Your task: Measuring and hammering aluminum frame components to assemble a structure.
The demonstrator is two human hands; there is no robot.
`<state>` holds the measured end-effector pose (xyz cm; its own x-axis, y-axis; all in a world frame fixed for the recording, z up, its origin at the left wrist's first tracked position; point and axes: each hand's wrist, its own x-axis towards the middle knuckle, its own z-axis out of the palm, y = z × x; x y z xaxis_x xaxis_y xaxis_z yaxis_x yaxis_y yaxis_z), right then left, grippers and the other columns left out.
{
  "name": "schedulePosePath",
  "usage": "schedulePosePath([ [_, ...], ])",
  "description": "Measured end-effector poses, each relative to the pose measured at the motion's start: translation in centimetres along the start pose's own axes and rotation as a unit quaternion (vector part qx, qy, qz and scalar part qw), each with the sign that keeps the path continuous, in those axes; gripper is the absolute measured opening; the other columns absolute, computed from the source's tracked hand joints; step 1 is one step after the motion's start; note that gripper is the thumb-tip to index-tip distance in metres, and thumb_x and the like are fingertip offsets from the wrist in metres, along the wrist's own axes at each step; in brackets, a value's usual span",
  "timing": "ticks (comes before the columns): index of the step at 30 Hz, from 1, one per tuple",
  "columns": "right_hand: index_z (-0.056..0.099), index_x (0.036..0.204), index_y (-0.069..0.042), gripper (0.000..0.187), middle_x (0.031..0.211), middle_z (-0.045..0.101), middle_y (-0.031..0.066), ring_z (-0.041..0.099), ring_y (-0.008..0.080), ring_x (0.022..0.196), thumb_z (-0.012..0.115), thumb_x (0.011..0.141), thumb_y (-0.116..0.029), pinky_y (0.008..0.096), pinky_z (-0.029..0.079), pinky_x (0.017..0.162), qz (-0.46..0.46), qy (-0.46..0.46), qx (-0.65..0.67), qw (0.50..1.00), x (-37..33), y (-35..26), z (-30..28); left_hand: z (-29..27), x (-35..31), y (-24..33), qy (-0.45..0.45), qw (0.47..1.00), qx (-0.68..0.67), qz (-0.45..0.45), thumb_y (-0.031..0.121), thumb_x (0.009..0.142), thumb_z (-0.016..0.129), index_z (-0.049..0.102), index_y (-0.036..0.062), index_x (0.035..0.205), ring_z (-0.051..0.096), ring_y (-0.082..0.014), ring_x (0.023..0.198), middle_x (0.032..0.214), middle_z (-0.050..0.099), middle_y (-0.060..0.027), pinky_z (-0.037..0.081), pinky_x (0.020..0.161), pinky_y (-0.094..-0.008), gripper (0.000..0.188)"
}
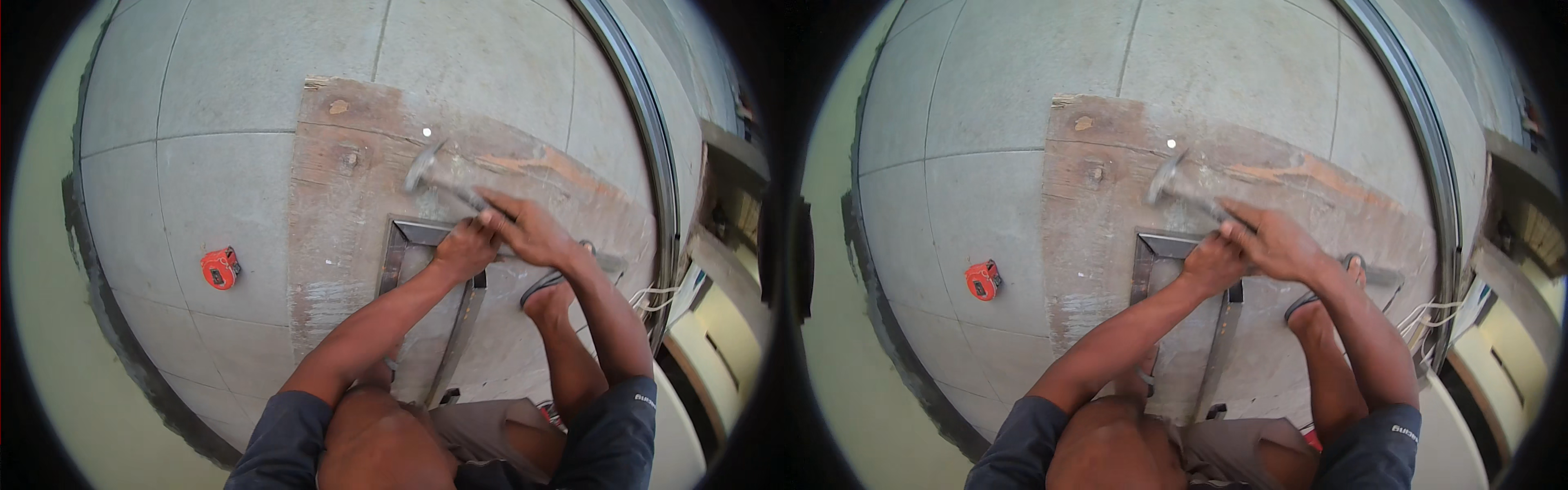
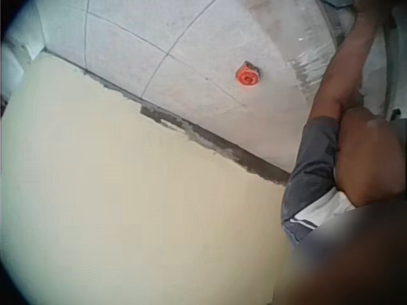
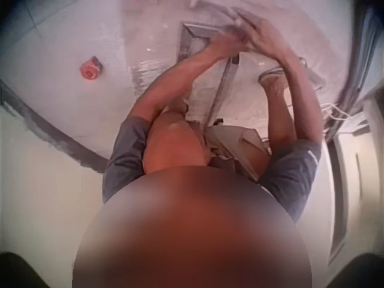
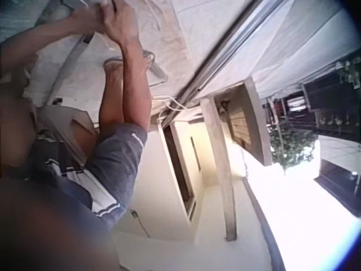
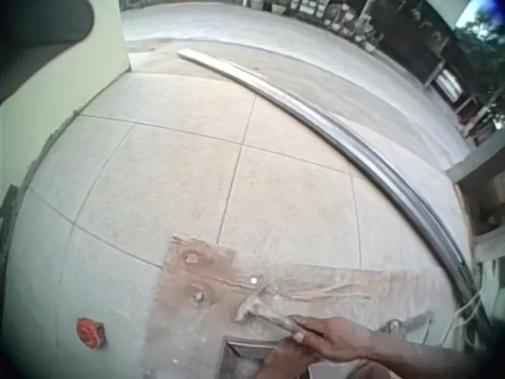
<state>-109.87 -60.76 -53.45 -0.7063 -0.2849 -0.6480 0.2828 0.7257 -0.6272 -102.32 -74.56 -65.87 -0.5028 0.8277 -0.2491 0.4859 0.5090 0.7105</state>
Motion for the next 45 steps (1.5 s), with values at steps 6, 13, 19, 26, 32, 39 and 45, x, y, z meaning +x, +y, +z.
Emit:
schedulePosePath([
  [6,0.049,0.146,-0.002,0.056,0.079,0.055,0.0048,0.047,0.012,0.072,0.055,0.103,-0.037,0.0306,0.047,0.071,0.066,0.136,0.047,0.987,-1.9,-3.4,-1.6,-1.8,0.1,0.0,0.187,0.978,0.041,0.088,0.043,0.077,0.072,0.061,0.0085,0.09,0.057,-0.0243,0.09,0.093,0.057,-0.0071,0.047,0.079,-0.0381,0.038],
  [13,0.05,0.142,-0.001,0.05,0.127,0.062,0.0286,0.06,0.0427,0.12,0.05,0.102,-0.031,0.0435,0.045,0.102,0.055,0.052,-0.015,0.997,-0.8,-3.6,3.7,3.0,-1.1,-3.0,0.228,0.971,-0.069,0.028,0.032,0.088,0.064,0.062,0.0026,0.122,0.061,-0.0291,0.114,0.121,0.064,-0.0154,0.049,0.094,-0.0411,0.044],
  [19,0.053,0.139,0.001,0.05,0.123,0.064,0.0283,0.062,0.0417,0.117,0.051,0.101,-0.032,0.0428,0.047,0.099,0.099,-0.02,-0.057,0.993,-2.0,-3.6,1.8,-2.4,-0.5,0.4,0.036,0.996,-0.075,-0.023,0.02,0.09,0.057,0.063,0.0028,0.119,0.063,-0.0288,0.112,0.121,0.065,-0.0154,0.049,0.097,-0.0409,0.034],
  [26,0.053,0.138,0.001,0.051,0.124,0.064,0.0281,0.061,0.0422,0.118,0.051,0.101,-0.033,0.0438,0.046,0.1,0.107,-0.008,-0.035,0.994,-2.0,-4.1,1.3,-0.7,-0.8,-0.4,0.129,0.99,-0.06,-0.009,0.023,0.09,0.058,0.068,0.0048,0.11,0.066,-0.0307,0.103,0.112,0.069,-0.0148,0.052,0.09,-0.0418,0.029],
  [32,0.055,0.136,0.003,0.049,0.121,0.064,0.0291,0.061,0.0444,0.115,0.052,0.1,-0.03,0.0458,0.047,0.099,0.073,0.02,-0.007,0.997,-2.2,-2.6,2.8,-1.1,-0.8,-0.2,0.059,0.998,-0.022,-0.012,0.02,0.09,0.058,0.068,0.0047,0.111,0.066,-0.0311,0.103,0.111,0.069,-0.0148,0.052,0.089,-0.0418,0.028],
  [39,0.052,0.139,0.002,0.05,0.125,0.063,0.0277,0.06,0.044,0.116,0.051,0.101,-0.031,0.0454,0.046,0.101,0.074,-0.054,-0.022,0.996,-1.6,-4.0,2.4,2.2,-1.1,-1.5,0.157,0.987,0.038,-0.011,0.019,0.091,0.056,0.065,0.0054,0.118,0.063,-0.03,0.11,0.117,0.067,-0.0134,0.049,0.095,-0.0429,0.032],
  [45,0.055,0.136,0.002,0.049,0.117,0.066,0.0282,0.061,0.0455,0.111,0.052,0.1,-0.031,0.0485,0.048,0.096,0.084,0.069,-0.016,0.994,-4.0,-1.7,3.5,1.7,-0.1,0.8,0.205,0.979,-0.004,-0.023,0.02,0.09,0.056,0.065,0.0095,0.114,0.06,-0.0281,0.111,0.117,0.065,-0.011,0.044,0.097,-0.0428,0.028],
])
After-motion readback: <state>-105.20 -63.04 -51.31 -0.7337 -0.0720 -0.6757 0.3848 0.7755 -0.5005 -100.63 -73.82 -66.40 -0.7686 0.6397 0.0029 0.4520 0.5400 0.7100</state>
